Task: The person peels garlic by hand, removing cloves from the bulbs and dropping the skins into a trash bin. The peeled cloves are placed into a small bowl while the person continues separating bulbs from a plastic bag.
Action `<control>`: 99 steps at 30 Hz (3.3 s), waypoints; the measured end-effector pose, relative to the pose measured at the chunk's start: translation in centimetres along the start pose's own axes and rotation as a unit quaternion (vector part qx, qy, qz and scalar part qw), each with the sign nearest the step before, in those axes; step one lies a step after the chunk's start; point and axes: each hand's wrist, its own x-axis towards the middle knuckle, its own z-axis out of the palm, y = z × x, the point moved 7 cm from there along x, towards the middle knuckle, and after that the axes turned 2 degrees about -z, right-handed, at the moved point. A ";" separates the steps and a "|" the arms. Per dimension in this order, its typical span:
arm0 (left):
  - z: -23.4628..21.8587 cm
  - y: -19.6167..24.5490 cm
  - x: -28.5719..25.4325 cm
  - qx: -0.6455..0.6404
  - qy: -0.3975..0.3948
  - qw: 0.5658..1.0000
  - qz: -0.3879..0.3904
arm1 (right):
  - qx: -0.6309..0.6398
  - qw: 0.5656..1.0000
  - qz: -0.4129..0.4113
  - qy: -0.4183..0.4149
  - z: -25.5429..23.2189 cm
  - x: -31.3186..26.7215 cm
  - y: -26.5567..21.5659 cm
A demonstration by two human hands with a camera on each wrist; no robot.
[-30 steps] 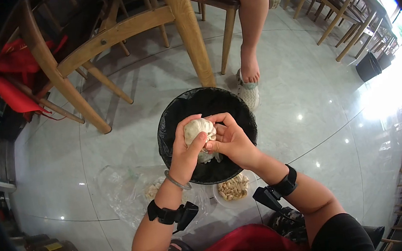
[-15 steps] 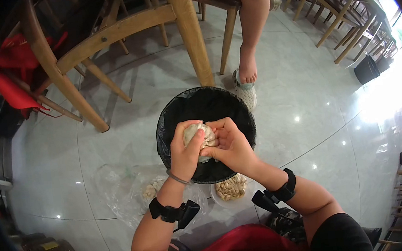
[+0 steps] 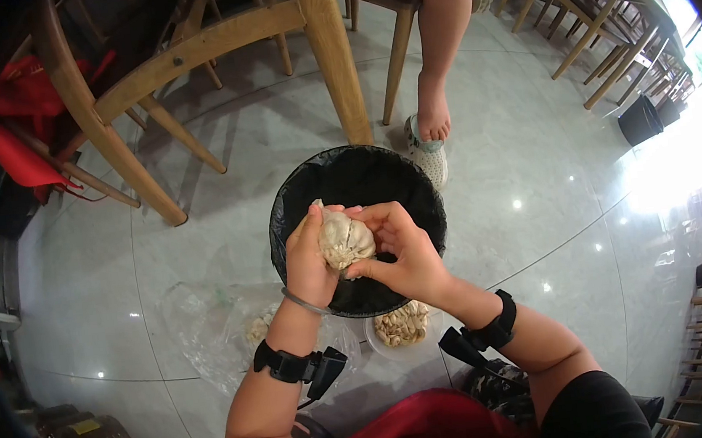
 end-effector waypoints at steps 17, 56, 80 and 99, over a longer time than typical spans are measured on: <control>-0.6 2.5 -0.2 0.467 0.067 0.858 0.203 | 0.082 0.991 0.074 0.081 -3.5 0.9 1.8; -4.5 2.7 1.5 0.271 0.088 0.954 0.088 | -0.028 0.998 0.012 -0.055 -2.0 0.5 -0.8; 0.6 3.4 -0.6 0.344 -0.013 0.935 0.079 | 0.034 0.996 0.029 0.080 -3.9 0.5 1.6; 3.1 1.3 -2.6 0.365 -0.066 0.927 0.062 | -0.088 0.993 0.075 0.028 -1.2 -0.3 -0.6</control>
